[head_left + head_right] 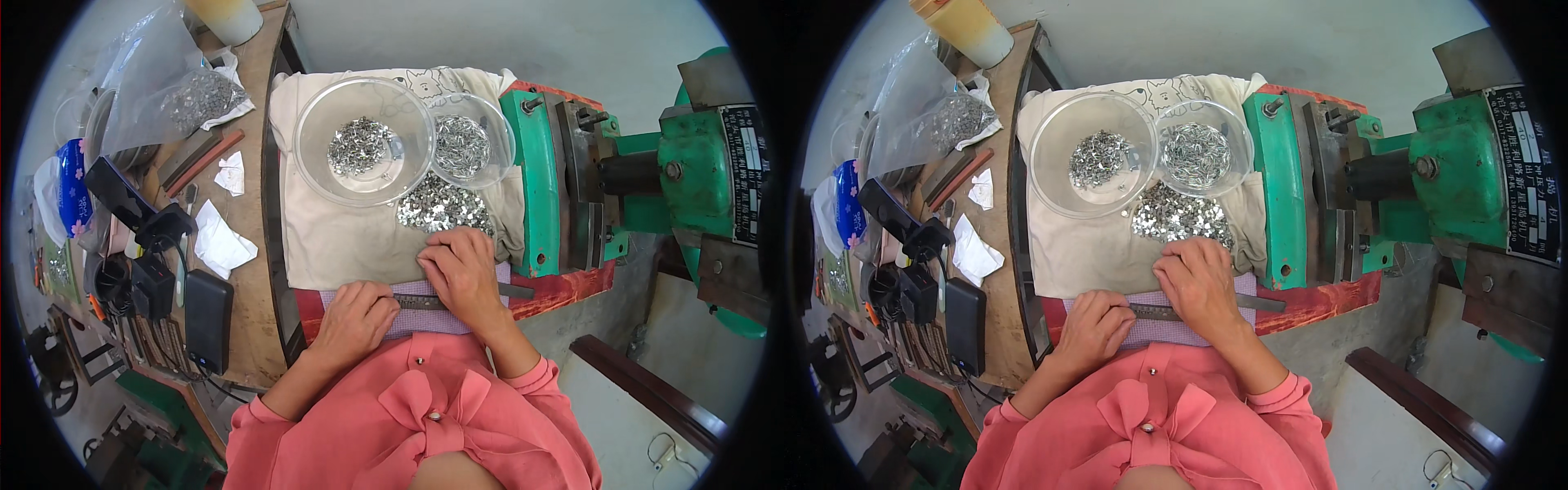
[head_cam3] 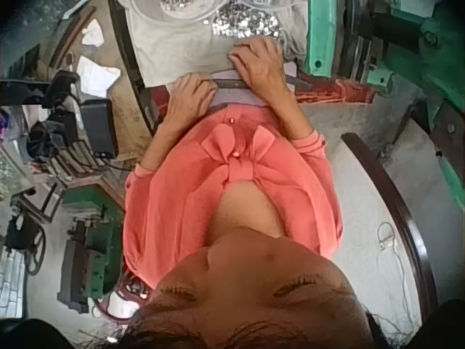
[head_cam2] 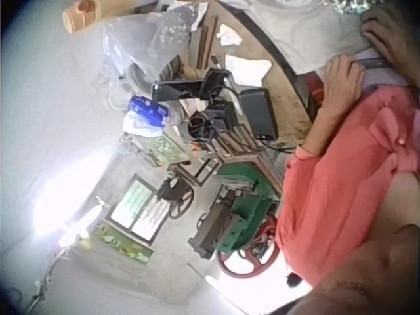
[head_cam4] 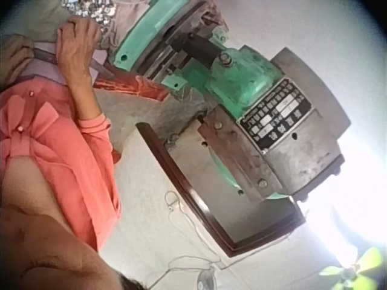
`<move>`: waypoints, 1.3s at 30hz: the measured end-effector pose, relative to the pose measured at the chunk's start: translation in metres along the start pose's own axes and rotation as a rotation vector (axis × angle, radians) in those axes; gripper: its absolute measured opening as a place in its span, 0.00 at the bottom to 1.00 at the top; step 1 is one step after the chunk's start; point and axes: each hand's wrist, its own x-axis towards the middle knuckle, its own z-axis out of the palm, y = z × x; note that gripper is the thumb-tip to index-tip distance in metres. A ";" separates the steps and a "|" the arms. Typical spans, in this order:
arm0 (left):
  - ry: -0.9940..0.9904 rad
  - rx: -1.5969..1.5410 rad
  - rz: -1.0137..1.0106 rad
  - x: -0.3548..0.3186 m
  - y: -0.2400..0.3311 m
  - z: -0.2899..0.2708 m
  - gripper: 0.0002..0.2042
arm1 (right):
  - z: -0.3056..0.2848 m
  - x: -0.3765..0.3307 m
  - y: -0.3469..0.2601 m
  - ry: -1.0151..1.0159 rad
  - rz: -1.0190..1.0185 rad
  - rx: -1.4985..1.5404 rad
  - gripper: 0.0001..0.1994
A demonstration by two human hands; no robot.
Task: The person places small silver metal pieces into the slots of a metal strip using their fingers. They then insert the strip into a green press machine and operate the lever to press the components. The person removes the strip and repeats the process of filling slots and pressing.
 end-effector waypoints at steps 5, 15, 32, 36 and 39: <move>0.029 -0.027 -0.032 0.000 -0.001 0.002 0.07 | 0.000 -0.003 0.004 0.010 0.032 -0.035 0.08; 0.015 -0.019 -0.059 0.002 -0.002 0.002 0.07 | -0.004 -0.005 0.002 0.009 0.007 -0.009 0.08; 0.047 -0.013 -0.048 0.003 -0.003 0.003 0.08 | -0.010 -0.013 -0.005 -0.020 0.041 0.088 0.08; 0.047 -0.014 -0.048 0.003 -0.003 0.002 0.08 | -0.019 -0.030 -0.016 -0.092 0.048 0.143 0.09; 0.029 -0.002 -0.041 0.002 -0.002 0.002 0.09 | -0.017 -0.040 -0.022 -0.129 0.038 0.102 0.09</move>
